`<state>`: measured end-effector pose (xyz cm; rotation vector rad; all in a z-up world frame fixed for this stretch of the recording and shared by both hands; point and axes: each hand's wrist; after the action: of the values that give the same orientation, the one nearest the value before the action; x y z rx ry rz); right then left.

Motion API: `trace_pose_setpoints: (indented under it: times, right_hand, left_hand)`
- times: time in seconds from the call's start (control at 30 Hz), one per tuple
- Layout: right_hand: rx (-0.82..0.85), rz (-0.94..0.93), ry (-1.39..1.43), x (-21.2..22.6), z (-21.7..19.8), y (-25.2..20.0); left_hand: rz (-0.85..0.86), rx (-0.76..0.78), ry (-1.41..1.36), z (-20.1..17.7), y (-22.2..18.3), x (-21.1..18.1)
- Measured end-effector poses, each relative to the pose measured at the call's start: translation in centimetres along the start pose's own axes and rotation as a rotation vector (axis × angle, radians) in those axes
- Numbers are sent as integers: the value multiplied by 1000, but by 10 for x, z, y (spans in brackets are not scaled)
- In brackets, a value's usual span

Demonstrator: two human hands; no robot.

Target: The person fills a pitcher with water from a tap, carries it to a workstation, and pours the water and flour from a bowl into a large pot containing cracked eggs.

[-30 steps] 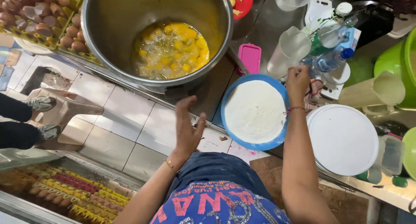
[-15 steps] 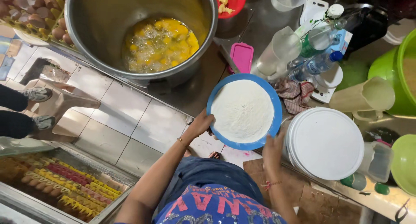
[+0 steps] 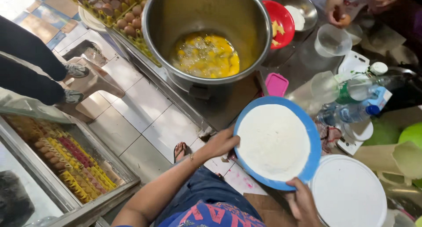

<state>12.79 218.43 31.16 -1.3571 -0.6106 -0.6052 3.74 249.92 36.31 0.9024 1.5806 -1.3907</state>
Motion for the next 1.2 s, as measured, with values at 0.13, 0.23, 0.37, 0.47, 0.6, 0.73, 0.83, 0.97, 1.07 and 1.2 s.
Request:
trace_pose_setpoints:
  times: [0.13, 0.23, 0.37, 0.47, 0.6, 0.73, 0.83, 0.97, 1.07, 1.2]
  right_hand:
    - [-14, -109, -219, 57, -69, 27]
    - [-86, -334, -514, 115, -32, -37]
    - [-29, -174, -264, 168, 11, -11]
    - [29, 25, -336, 207, 170, -100]
    - [118, -140, -271, 217, 162, 7]
    - [169, -297, -399, 220, 221, 35]
    - [-8, -289, -574, 223, 270, 45]
    - [-11, -207, -924, 235, 374, -17]
    - [120, -226, -1145, 233, 385, 18]
    - [197, -277, -1577, 250, 459, -40]
  left_hand:
    - [136, 59, 21, -25, -38, -77]
    - [259, 93, 22, -60, -49, -123]
    - [511, 111, 217, -141, -44, -176]
    - [782, -268, 288, -213, -13, -171]
    - [803, -619, 488, -305, 34, -142]
    - [727, -649, 533, -345, 55, -113]
    - [714, -593, 448, -350, 64, -99]
    - [700, -537, 425, -350, 68, -96]
    - [717, -543, 451, -351, 69, -96]
    - [704, -521, 535, -351, 69, -91]
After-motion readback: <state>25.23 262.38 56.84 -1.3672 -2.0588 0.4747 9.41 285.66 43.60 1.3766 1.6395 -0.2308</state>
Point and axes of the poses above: each hand's wrist, its own y-axis towards the middle knuckle, its own z-axis out of the palm, x = y × z, and after that the axes turned 2 degrees about -y, right-handed
